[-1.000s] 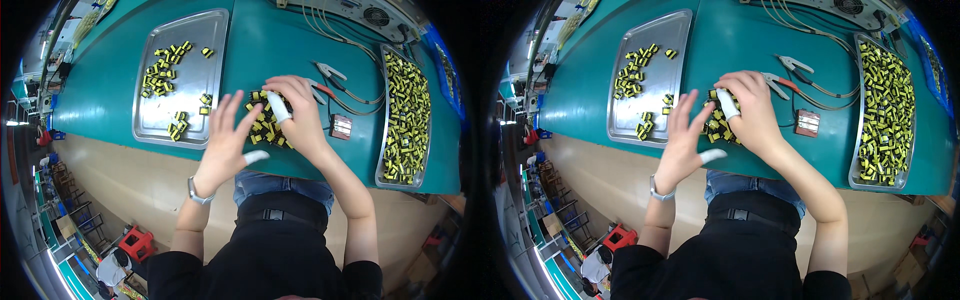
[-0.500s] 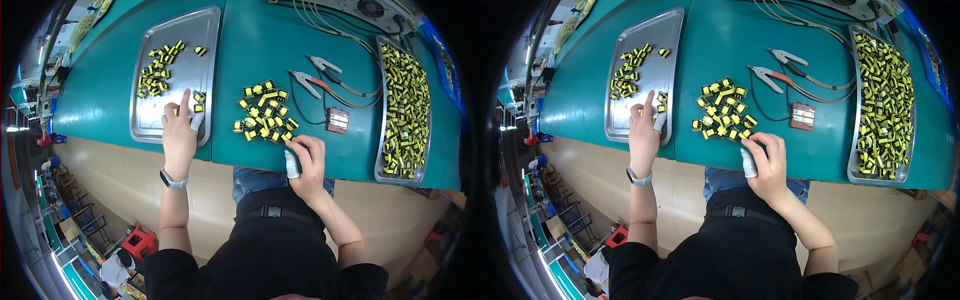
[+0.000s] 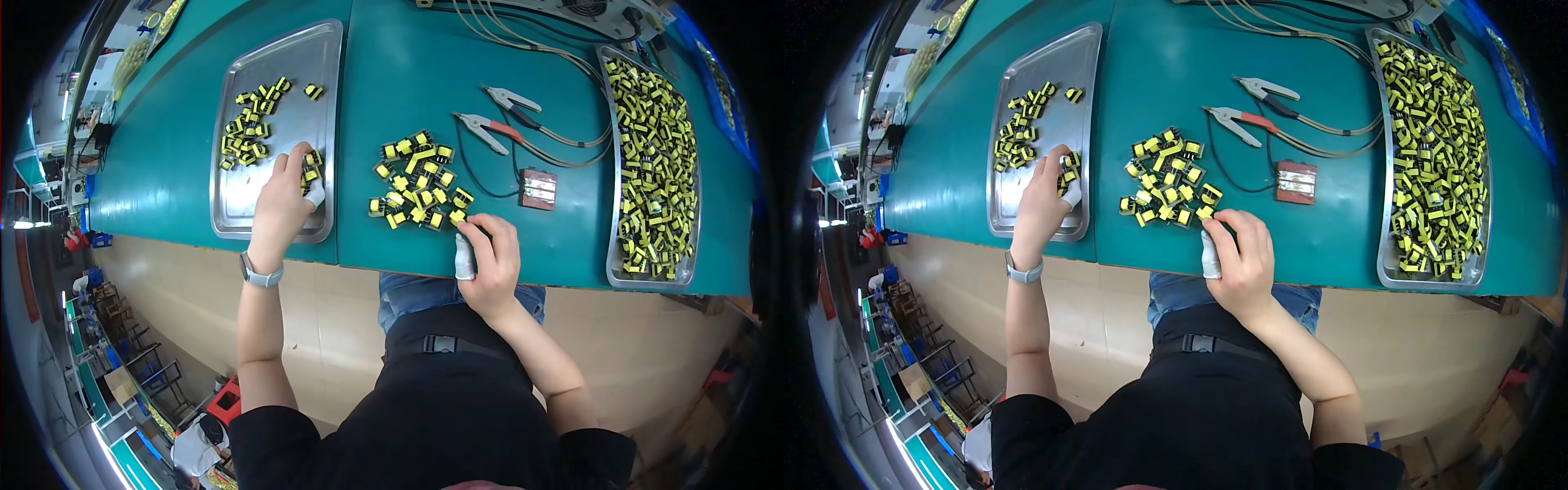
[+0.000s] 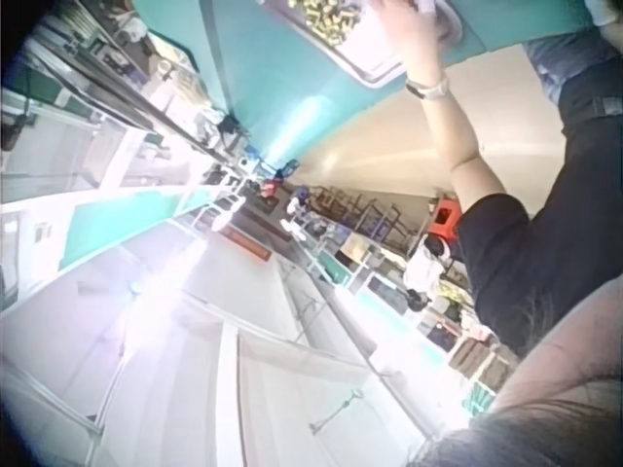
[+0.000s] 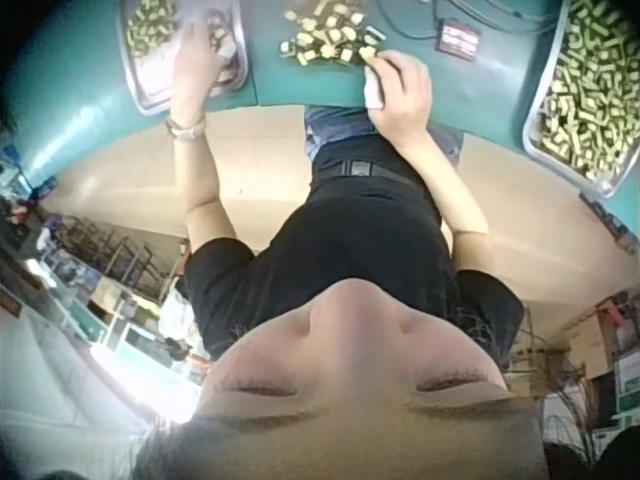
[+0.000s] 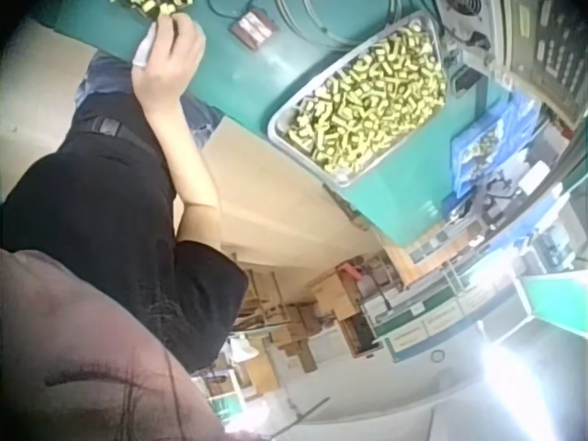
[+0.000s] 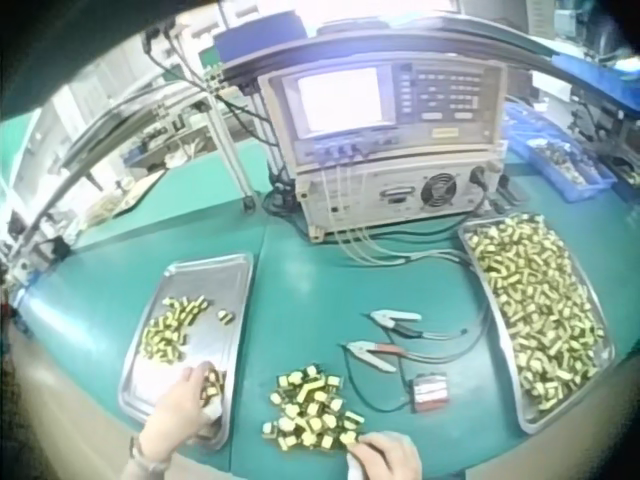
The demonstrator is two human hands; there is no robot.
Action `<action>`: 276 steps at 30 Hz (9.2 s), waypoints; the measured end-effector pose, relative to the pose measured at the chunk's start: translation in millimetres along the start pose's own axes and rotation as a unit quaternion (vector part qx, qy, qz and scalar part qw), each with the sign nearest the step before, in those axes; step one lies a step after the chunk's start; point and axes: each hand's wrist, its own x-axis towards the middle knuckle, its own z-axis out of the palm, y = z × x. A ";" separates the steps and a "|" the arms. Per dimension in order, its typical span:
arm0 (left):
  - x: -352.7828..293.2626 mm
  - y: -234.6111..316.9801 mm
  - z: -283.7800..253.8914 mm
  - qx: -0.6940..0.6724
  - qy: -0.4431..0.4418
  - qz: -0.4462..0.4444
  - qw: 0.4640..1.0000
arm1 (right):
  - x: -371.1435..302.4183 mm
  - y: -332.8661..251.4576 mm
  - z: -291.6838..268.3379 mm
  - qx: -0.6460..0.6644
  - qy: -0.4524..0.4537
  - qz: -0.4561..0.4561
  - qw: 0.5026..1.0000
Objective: Assembling and inspecting small yellow electronic components at an industrial workbench.
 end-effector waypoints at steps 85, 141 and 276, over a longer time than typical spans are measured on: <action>-92.4 201.7 51.9 -0.628 -0.153 0.013 0.763 | -1.5 -11.1 -119.1 0.214 -0.087 0.109 0.967; -94.8 181.5 45.7 -0.564 -0.147 0.106 0.805 | -1.1 -22.5 -118.6 0.238 -0.095 0.120 0.959; -37.9 189.3 77.9 -0.184 0.009 0.310 0.933 | 56.7 70.8 -108.2 -0.013 -0.113 0.132 0.985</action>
